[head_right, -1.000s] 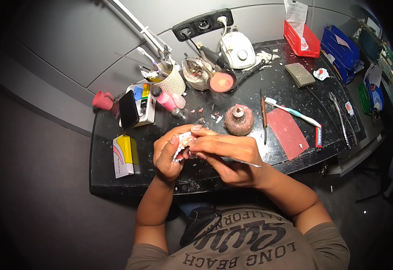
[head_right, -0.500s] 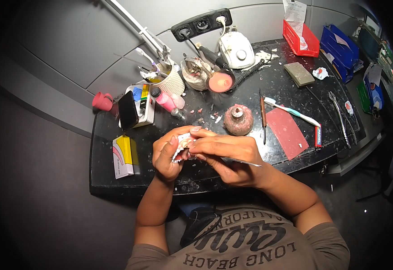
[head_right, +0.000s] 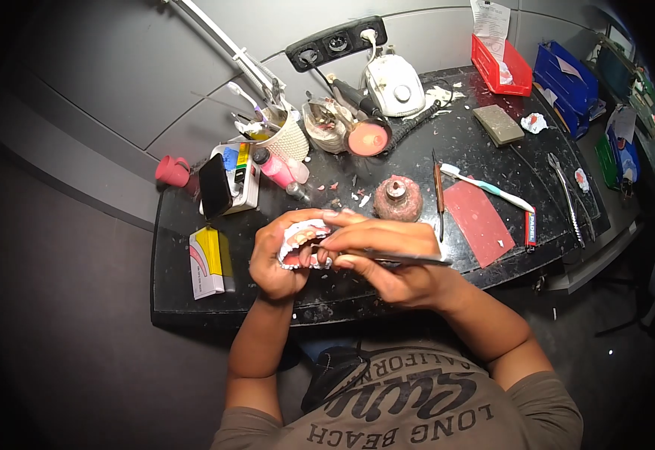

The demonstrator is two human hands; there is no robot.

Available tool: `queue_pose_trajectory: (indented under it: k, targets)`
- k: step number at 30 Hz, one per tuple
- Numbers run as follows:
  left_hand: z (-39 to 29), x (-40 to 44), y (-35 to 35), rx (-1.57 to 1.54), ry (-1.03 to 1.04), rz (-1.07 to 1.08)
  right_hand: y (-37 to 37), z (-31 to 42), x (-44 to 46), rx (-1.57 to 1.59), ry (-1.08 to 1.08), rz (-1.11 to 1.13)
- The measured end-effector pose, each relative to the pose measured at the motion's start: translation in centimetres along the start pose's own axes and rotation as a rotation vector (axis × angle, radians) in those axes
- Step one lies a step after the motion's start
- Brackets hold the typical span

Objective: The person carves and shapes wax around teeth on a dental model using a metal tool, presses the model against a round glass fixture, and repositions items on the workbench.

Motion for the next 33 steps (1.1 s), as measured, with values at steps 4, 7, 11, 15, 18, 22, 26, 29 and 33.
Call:
queue_pose_trajectory:
  k: [4,7,11,15,18,22,26,29,33]
  targets:
    - [0.2,0.6,-0.4,-0.287,0.013,0.038,-0.2,-1.0,-0.7,0.142,0.015,-0.142]
    - [-0.1,1.0,0.4,-0.215,0.106,-0.014,0.6,-1.5,-1.4,0.237,0.061,-0.192]
    - [-0.1,1.2,0.1,-0.086,0.236,0.014,0.1,-2.2,-2.1,0.319,0.279,-0.140]
    - [-0.5,0.4,0.9,0.151,0.300,-0.042,0.1,-2.5,-1.7,0.176,0.217,-0.153]
    - [0.0,0.1,0.8,0.263,0.302,-0.074,-0.2,-1.0,-1.3,-0.042,0.072,-0.186]
    - [0.3,0.3,0.7,0.352,0.443,0.021,-0.1,0.4,-1.0,-0.021,0.093,-0.278]
    - [0.4,0.1,1.2,0.283,0.438,0.018,-0.1,1.1,0.1,-0.288,-0.157,-0.160]
    - [0.5,0.0,1.1,0.261,0.419,0.002,0.3,1.5,0.3,-0.237,-0.176,-0.138]
    - [0.5,-0.1,0.9,0.309,0.440,0.036,0.7,1.6,0.2,-0.250,-0.207,-0.120]
Point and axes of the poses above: each hand's wrist, its own x-axis towards the middle knuckle, its own y-axis out of the palm, z = x × y, the point moved 3 cm from there along x, towards the middle knuckle, and after that the axes turned 10 degrees about -x, right-handed, at the moved point
